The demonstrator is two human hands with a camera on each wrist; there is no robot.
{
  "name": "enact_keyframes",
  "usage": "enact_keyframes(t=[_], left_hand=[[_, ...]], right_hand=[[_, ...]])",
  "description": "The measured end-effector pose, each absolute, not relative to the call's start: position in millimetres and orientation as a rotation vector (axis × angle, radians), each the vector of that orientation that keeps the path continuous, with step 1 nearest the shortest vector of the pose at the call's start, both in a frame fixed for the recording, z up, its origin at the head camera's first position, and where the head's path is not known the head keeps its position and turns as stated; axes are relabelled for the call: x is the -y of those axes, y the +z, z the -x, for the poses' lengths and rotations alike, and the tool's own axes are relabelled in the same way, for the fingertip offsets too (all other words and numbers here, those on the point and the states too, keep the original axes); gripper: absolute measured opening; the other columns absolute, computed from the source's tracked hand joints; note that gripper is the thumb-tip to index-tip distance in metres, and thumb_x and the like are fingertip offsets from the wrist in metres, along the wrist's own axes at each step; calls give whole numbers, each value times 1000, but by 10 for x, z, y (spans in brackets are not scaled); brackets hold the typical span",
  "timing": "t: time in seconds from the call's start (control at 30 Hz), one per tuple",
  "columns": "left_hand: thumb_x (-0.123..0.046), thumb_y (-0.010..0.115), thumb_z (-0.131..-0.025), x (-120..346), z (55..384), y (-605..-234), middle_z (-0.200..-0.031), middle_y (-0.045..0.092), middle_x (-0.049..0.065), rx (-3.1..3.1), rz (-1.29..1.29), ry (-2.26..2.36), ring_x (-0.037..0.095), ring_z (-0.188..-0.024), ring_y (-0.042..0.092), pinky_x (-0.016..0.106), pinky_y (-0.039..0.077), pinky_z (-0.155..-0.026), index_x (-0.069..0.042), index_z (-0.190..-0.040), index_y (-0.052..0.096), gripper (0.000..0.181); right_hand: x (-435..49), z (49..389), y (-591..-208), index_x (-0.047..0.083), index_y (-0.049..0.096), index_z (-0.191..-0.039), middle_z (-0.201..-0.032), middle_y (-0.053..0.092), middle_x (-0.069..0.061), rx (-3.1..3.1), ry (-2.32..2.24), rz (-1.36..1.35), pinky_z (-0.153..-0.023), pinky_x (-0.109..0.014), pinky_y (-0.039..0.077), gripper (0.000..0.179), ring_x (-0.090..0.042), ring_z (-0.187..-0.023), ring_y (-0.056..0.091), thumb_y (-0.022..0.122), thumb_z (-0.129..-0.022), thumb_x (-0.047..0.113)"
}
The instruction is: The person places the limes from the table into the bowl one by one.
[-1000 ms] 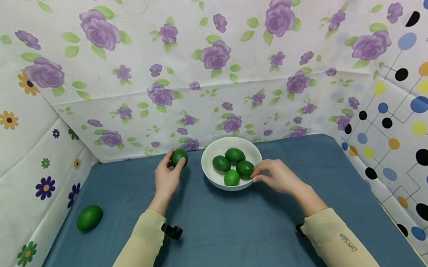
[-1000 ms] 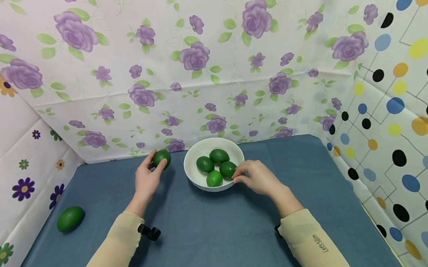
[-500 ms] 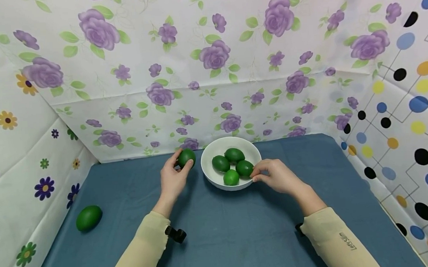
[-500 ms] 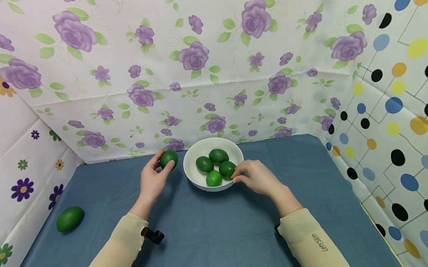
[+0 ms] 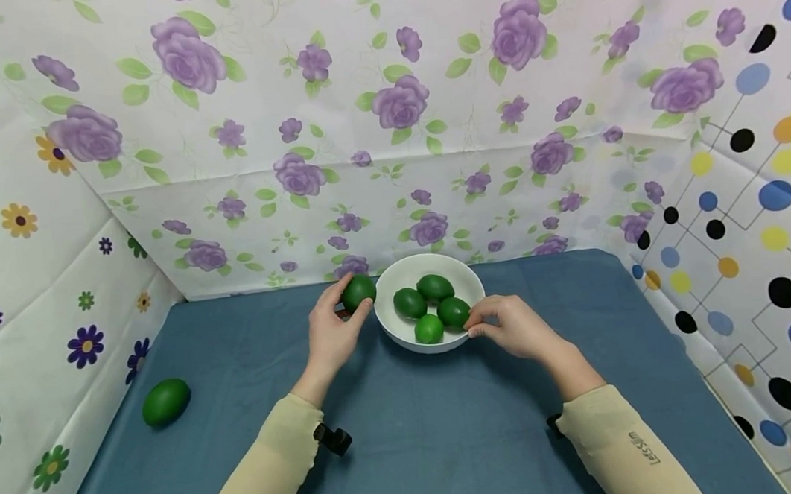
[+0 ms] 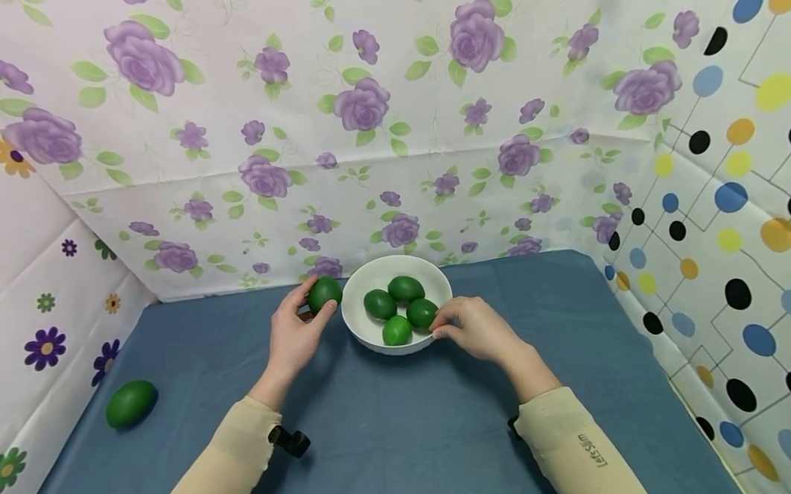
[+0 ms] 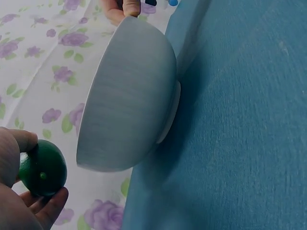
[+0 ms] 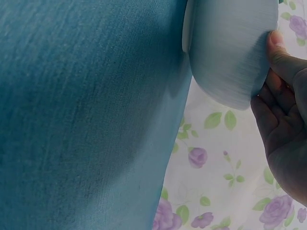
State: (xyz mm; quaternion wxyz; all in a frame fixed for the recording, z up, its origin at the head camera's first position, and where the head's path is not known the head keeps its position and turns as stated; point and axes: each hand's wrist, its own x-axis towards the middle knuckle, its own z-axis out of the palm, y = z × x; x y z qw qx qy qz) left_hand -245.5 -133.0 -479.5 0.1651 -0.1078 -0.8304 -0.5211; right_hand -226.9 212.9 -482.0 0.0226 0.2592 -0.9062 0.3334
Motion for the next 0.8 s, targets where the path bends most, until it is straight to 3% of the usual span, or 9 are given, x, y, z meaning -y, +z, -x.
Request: enact_keyframes(t=[0.37,0.57,0.8], left_hand=[[-19,80,-101,1197,2398,-4784,-148,60,17,2349,486,-1436,34,-121,66,51,64,-90,-7,-155,58,59],[-19,81,-100,1095,2372,-4768,-149,59,15,2390,588,-1371,32,-121,67,46,62,-93,-4,-153,59,59],[-22,81,-100,971,2356,-4747,-151,57,14,2459,650,-1321,33,-128,64,50,62,-96,-11,-153,61,58]], right_hand=[[-2123,2273,-4825,19,85,-103,-110,76,8,2807,1025,-808,-91,-44,63,8,-21,-110,71,82,-96,19],[-2123,2273,-4821,17,85,-104,-110,76,8,2813,1020,-809,-92,-44,63,9,-21,-110,71,82,-96,18],[-2122,2273,-4814,15,85,-104,-110,77,7,2803,1032,-815,-93,-47,63,9,-22,-110,71,82,-96,17]])
